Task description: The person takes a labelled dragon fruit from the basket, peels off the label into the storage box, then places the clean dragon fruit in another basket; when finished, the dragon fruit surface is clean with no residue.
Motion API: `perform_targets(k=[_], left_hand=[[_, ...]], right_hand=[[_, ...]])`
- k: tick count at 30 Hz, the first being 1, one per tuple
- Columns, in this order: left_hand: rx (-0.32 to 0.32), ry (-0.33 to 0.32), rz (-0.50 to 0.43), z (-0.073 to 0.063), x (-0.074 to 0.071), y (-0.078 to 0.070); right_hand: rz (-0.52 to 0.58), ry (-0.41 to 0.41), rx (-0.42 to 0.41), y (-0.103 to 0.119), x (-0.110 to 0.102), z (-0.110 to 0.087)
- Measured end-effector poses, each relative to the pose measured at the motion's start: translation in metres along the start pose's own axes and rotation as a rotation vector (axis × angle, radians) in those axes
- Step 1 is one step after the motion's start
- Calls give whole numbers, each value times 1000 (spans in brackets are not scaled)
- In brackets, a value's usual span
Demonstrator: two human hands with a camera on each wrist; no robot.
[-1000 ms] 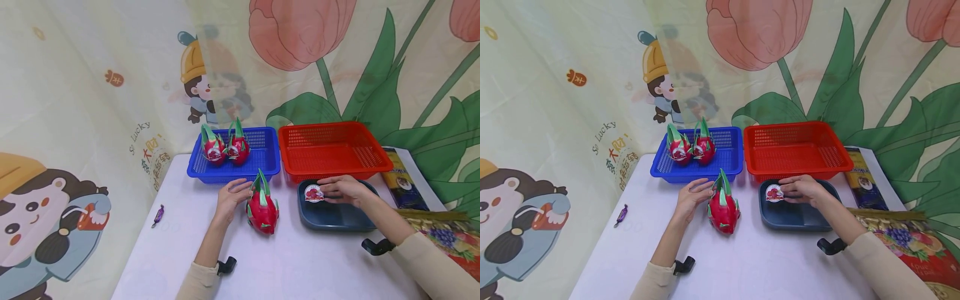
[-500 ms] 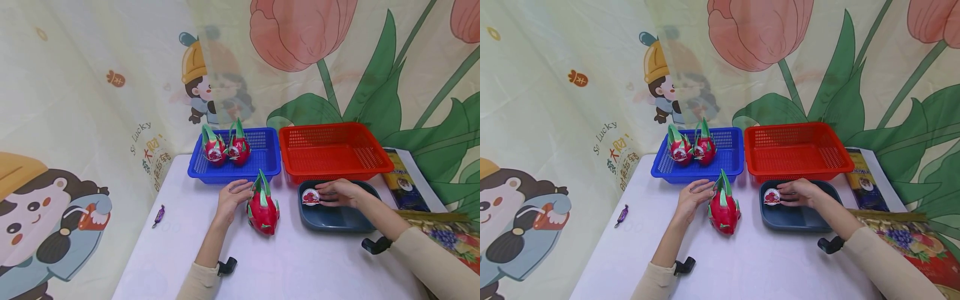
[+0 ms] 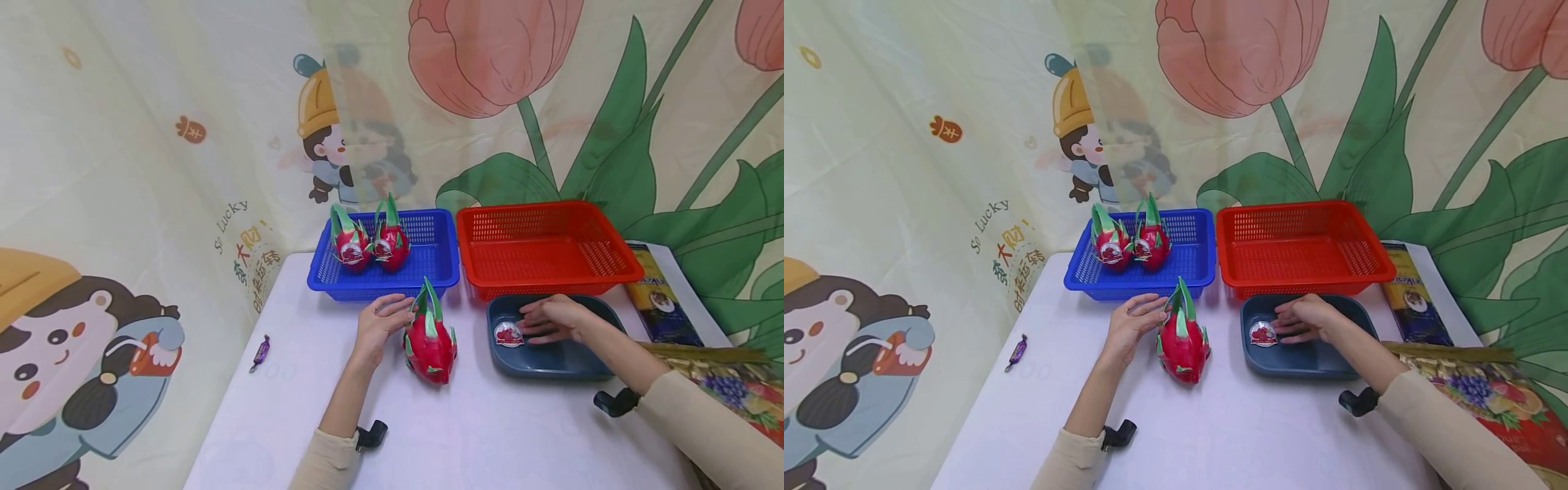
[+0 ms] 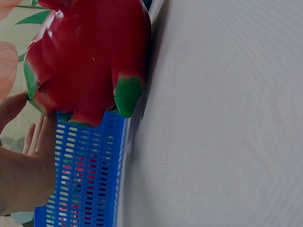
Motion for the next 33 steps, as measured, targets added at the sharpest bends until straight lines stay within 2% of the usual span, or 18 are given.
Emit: perform_targets(k=[7, 13, 19, 27, 33], left_hand=[[11, 7, -1, 0, 0, 0], [15, 2, -11, 0, -3, -1], [18, 5, -7, 0, -2, -1], [12, 17, -2, 0, 0, -1], [16, 23, -4, 0, 1, 0]], right_hand=[[-24, 20, -4, -6, -2, -1], [-120, 1, -34, -1, 0, -5], [-170, -23, -57, 4, 1, -8], [-156, -29, -72, 10, -4, -13], [-132, 16, -107, 21, 6, -18]])
Point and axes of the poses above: each hand's wrist, its own z-axis towards the middle knuckle, its own x-axis out of the palm, y = z × x, the point moved 6 cm from there along z, towards the middle knuckle, and after that the axes turned 6 degrees about z, right-handed, at the moved point
